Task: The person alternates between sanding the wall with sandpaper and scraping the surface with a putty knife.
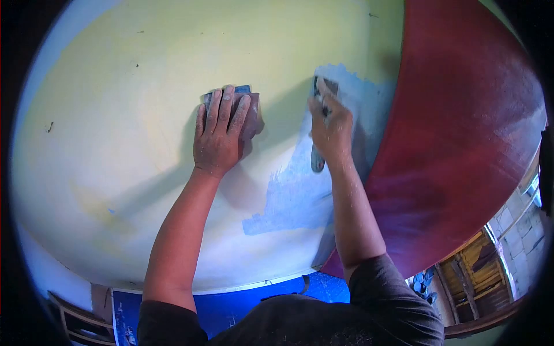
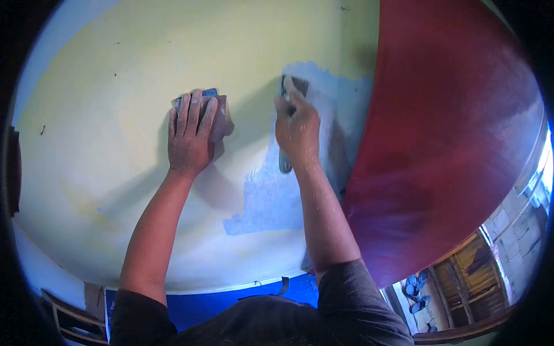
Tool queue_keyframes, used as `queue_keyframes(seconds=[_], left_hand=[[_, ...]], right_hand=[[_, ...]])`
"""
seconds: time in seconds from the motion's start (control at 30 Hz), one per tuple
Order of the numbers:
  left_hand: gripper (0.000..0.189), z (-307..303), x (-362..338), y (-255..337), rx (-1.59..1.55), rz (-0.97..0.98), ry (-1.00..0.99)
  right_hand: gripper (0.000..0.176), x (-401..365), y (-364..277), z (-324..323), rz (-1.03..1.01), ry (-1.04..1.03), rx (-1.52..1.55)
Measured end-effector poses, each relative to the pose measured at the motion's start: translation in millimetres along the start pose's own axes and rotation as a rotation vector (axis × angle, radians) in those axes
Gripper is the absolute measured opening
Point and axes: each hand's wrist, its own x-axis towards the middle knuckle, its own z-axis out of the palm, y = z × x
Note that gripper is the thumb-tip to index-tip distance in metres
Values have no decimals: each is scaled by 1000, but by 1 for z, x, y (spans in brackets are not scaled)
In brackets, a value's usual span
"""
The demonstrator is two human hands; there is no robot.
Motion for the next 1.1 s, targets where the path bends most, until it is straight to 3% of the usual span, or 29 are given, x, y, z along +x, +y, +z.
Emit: queue_keyframes(seconds=[0.13, 0.27, 0.6, 0.77, 0.93, 1.1], left_hand=[[64, -1, 1, 1, -3, 9, 11], [64, -2, 0, 1, 8, 9, 11], [66, -9, 7, 10, -54, 17, 10], [65, 0, 84, 55, -75, 129, 65], [59, 29, 130, 109, -60, 114, 116], [55, 51, 81, 139, -90, 113, 68]], right_hand=[[50, 11, -1, 2, -37, 42, 2], [53, -43, 24, 0, -86, -66, -96], [92, -217, 91, -56, 363, -363, -94], [94, -253, 117, -86, 624, -447, 35], [94, -247, 123, -109, 515, -457, 9], [95, -248, 135, -120, 505, -485, 33]])
